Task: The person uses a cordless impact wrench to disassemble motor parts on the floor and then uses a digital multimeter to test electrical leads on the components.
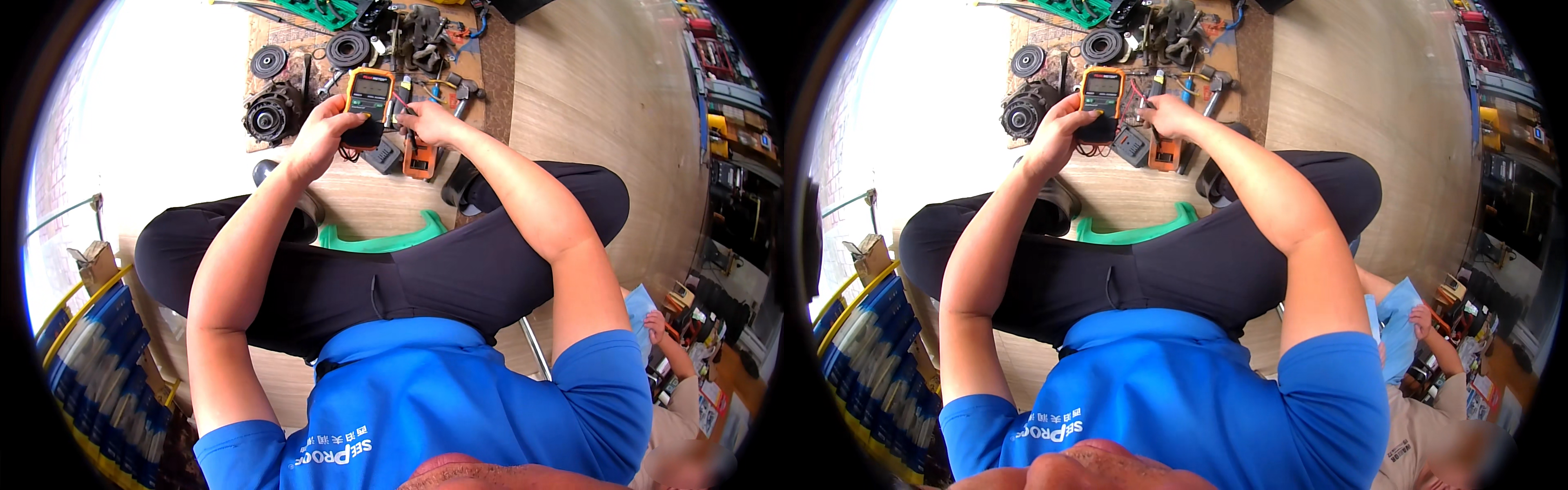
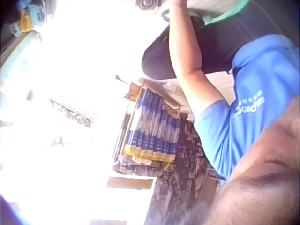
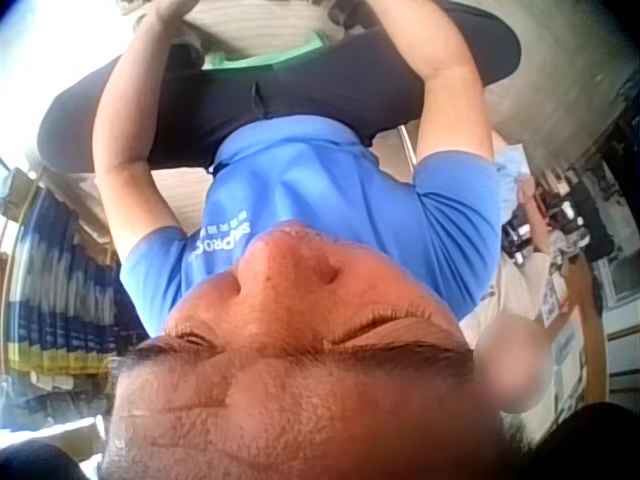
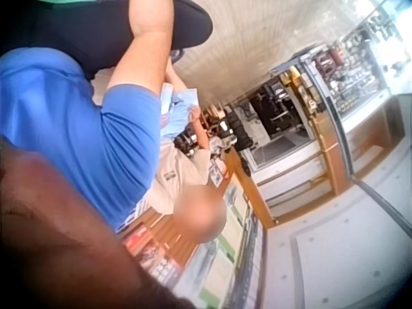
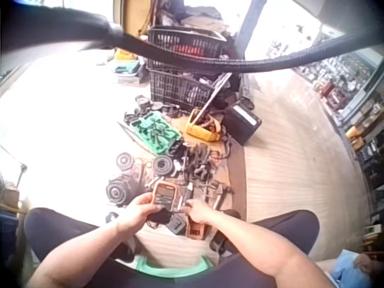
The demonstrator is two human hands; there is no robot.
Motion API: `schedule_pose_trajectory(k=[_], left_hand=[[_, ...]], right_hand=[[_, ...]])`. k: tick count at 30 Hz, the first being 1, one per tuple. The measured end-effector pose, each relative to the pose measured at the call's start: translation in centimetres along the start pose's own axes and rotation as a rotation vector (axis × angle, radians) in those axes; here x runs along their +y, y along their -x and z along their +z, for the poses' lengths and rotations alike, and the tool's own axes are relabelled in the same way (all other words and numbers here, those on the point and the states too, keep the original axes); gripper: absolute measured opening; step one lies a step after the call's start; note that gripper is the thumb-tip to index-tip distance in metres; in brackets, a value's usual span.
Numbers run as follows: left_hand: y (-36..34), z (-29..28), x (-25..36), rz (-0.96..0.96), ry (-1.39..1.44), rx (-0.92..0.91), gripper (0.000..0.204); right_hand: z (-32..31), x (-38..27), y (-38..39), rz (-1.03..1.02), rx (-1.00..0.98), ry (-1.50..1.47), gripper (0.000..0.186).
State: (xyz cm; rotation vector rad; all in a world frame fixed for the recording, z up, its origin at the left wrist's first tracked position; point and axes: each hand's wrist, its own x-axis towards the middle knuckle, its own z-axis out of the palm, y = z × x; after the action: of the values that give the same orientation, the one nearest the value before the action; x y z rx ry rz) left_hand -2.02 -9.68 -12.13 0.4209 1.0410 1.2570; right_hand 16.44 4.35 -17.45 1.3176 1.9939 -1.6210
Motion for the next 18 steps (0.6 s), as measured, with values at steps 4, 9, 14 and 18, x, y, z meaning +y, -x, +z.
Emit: schedule_pose_trajectory(k=[4,9,14,18], left_hand=[[-0.1,0.4,0.2,-0.007,-0.009,-0.002,0.025],[0.0,0.3,0.2,-0.012,-0.003,0.000,0.027],[-0.2,0.1,0.0,-0.009,-0.015,-0.011,0.026],[-0.1,0.4,0.2,-0.022,-0.018,-0.017,0.026]], right_hand=[[0.6,1.7,-0.3,0.023,0.013,-0.289,0.024],[1.1,1.3,0.5,0.029,0.049,-0.434,0.019],[1.3,1.9,0.1,-0.010,0.074,-0.612,0.015],[1.5,2.8,0.2,-0.126,0.126,-0.443,0.017]])
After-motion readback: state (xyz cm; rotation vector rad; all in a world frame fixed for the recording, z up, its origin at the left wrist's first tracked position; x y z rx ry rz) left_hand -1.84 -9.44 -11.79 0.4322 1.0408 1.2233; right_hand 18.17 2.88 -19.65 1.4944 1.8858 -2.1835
